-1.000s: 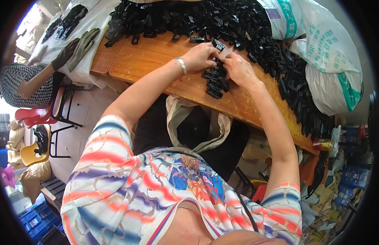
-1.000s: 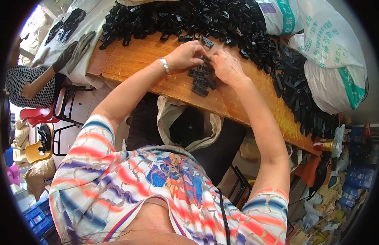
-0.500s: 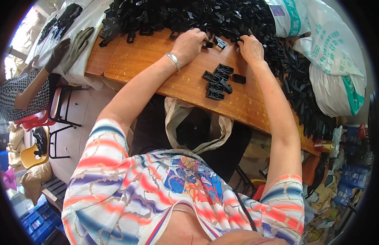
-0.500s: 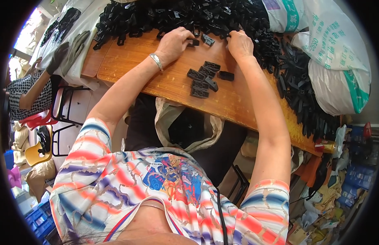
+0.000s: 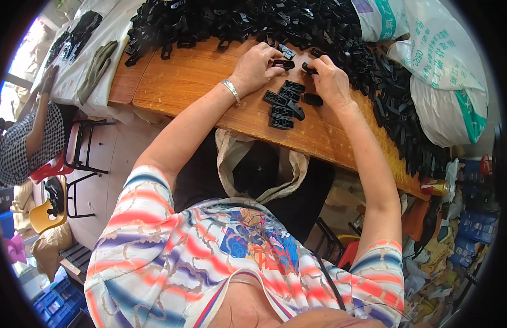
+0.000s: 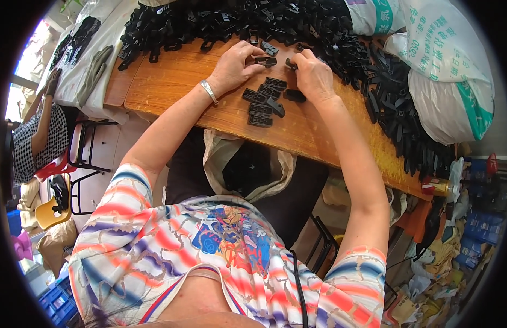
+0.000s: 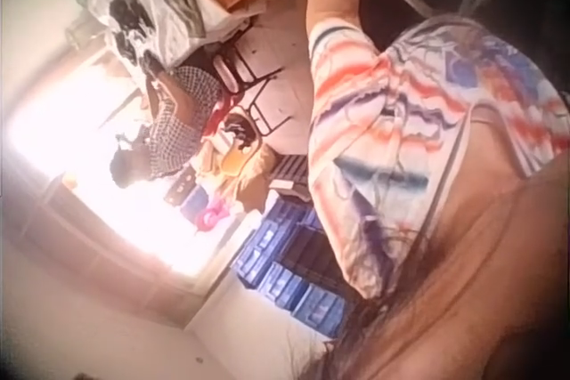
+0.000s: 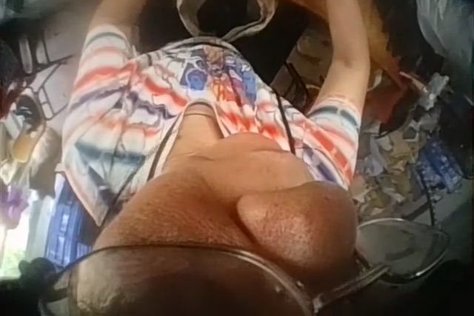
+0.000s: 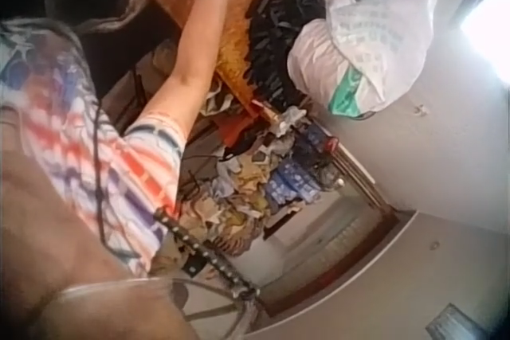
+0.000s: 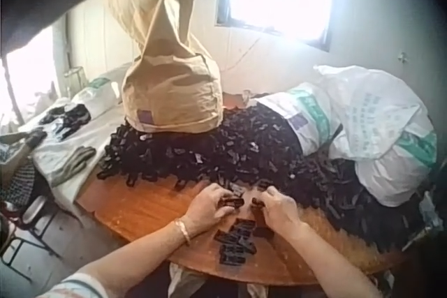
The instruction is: Assembling small black plastic buckle or clip components at a manufacturing workbench.
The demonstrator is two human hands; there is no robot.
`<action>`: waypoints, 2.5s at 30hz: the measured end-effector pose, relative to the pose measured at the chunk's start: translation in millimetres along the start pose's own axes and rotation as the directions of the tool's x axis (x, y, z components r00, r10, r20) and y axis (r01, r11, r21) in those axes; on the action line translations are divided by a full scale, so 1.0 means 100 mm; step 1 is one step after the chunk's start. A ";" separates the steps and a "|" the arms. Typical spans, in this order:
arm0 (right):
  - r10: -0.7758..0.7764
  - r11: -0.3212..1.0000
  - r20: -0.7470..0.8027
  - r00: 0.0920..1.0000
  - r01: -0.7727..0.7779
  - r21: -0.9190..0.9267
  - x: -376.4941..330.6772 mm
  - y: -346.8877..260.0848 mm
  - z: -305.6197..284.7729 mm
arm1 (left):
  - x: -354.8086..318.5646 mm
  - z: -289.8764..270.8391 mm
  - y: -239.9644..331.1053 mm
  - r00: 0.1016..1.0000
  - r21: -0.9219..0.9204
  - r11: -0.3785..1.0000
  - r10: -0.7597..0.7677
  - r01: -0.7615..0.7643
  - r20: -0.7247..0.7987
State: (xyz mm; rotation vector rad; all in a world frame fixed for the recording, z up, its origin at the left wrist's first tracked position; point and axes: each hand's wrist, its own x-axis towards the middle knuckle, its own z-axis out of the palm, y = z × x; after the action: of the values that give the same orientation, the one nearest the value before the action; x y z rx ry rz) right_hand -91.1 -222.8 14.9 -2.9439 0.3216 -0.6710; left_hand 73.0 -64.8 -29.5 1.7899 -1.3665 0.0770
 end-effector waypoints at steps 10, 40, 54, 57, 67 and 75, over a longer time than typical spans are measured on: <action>0.172 0.982 0.212 0.962 -0.184 0.038 0.01 -0.10 -0.05 | 0.00 -0.02 0.07 0.999 0.162 0.987 0.019 -0.013 -0.036; -0.164 0.986 0.207 0.964 0.165 0.011 0.18 -0.30 0.07 | 0.04 -0.05 0.03 0.994 0.060 0.995 -0.078 0.074 0.078; 0.208 0.977 0.091 0.974 -0.203 -0.066 0.29 0.33 -0.03 | 0.33 -0.09 0.24 0.986 0.040 0.999 -0.028 0.021 0.162; 0.326 0.936 0.039 0.944 -0.317 -0.152 0.39 0.37 0.09 | 0.42 0.03 0.16 0.989 0.324 0.943 0.029 -0.074 0.144; 0.374 0.919 0.073 0.924 -0.360 -0.161 0.29 0.23 0.15 | 0.25 0.00 0.09 0.987 0.374 0.913 0.155 -0.161 0.046; 0.367 0.930 0.178 0.913 -0.364 -0.051 0.23 0.12 0.10 | 0.21 0.01 0.32 0.983 0.253 0.959 -0.155 0.126 0.096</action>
State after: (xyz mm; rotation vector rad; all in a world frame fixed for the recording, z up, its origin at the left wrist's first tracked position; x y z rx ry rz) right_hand -68.4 -239.1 14.3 -2.8112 0.8350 -0.3430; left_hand 55.1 -82.3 -0.4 2.1242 -1.3523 0.0700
